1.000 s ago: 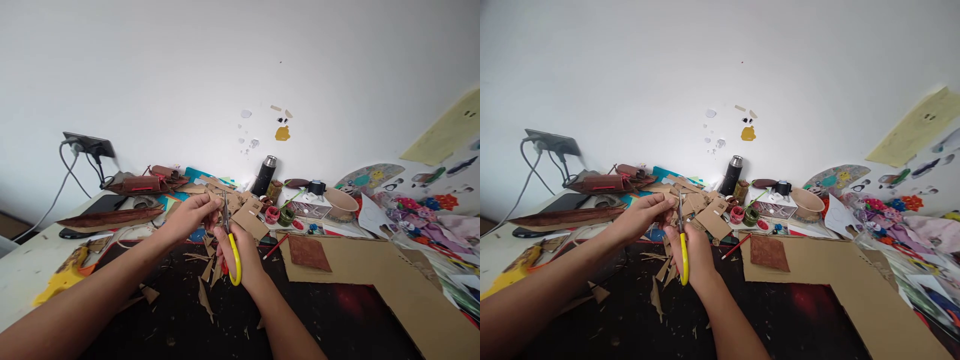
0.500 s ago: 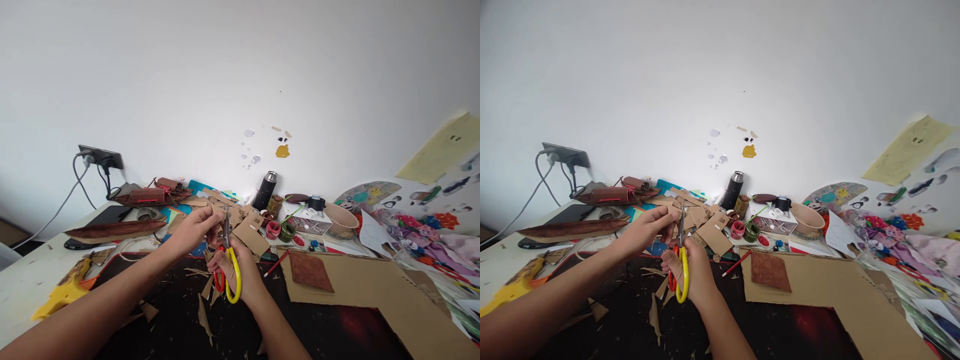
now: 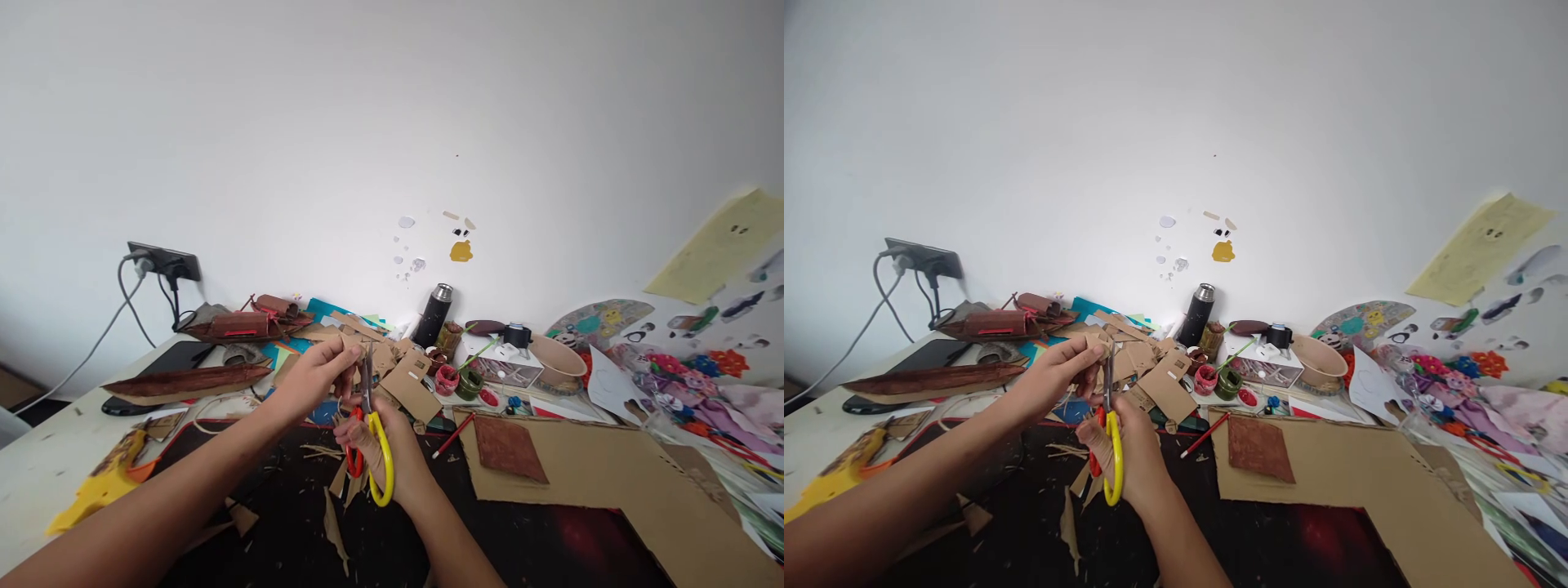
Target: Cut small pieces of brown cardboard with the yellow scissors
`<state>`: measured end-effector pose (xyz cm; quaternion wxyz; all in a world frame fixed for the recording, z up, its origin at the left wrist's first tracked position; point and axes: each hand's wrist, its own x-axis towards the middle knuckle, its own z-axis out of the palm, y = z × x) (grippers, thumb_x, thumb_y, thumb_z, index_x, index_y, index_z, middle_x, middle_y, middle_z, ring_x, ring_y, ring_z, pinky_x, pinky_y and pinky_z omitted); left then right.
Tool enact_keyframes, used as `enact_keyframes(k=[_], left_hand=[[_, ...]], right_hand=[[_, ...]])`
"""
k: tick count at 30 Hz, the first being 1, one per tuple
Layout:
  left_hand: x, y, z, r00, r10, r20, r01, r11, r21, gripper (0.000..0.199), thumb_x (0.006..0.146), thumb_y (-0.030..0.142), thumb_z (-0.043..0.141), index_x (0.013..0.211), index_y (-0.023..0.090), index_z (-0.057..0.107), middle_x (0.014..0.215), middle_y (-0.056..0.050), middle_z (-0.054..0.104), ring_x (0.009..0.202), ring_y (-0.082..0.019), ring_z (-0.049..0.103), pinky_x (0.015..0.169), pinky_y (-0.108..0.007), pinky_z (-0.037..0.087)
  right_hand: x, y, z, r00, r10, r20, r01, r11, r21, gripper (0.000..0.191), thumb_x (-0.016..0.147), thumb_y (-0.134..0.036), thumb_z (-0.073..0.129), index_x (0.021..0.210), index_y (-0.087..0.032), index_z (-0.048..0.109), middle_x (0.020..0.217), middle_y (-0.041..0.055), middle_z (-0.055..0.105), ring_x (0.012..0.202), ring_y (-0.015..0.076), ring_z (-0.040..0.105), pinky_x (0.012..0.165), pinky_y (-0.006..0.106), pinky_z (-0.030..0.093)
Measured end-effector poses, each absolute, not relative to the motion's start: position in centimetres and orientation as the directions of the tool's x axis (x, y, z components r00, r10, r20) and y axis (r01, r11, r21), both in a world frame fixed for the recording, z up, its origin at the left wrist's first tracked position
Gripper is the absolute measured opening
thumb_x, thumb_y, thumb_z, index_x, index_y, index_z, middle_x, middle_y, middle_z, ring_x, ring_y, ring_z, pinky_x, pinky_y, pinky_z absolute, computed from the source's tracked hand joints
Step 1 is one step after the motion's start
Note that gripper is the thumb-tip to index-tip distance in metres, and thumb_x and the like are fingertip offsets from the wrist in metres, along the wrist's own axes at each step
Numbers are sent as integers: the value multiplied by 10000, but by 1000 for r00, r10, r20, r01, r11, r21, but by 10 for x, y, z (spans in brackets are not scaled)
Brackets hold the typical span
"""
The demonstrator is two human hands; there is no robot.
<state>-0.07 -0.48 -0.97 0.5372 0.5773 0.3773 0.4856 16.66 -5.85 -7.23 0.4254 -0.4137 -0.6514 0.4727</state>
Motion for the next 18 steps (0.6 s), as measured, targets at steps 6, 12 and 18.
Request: enact_keyframes(k=[6, 12, 18], left_hand=[[-5, -7, -4, 280, 949, 146, 58, -168, 984, 441, 904, 537, 694, 667, 226, 490, 527, 17, 602, 483, -137, 559, 504, -258, 434], [-5, -6, -4, 281, 947, 154, 18, -166, 986, 433, 899, 535, 690, 661, 221, 509, 532, 29, 576, 484, -130, 540, 506, -261, 432], [-5, -8, -2, 288, 943, 168, 83, -200, 976, 438, 906, 544, 686, 661, 219, 525, 536, 28, 577, 495, -133, 544, 513, -265, 428]], right_hand=[[164, -62, -67, -253, 965, 75, 109, 105, -988, 659, 891, -786, 662, 1141, -176, 678, 804, 59, 743, 493, 177, 665, 477, 251, 467], [164, -64, -60, -220, 973, 69, 103, 94, -990, 666, 906, -811, 609, 1116, -185, 692, 747, 36, 721, 457, 157, 617, 431, 233, 429], [162, -65, -57, -204, 976, 76, 99, 97, -990, 652, 909, -798, 617, 1087, -177, 702, 736, 34, 713, 447, 154, 606, 437, 239, 437]])
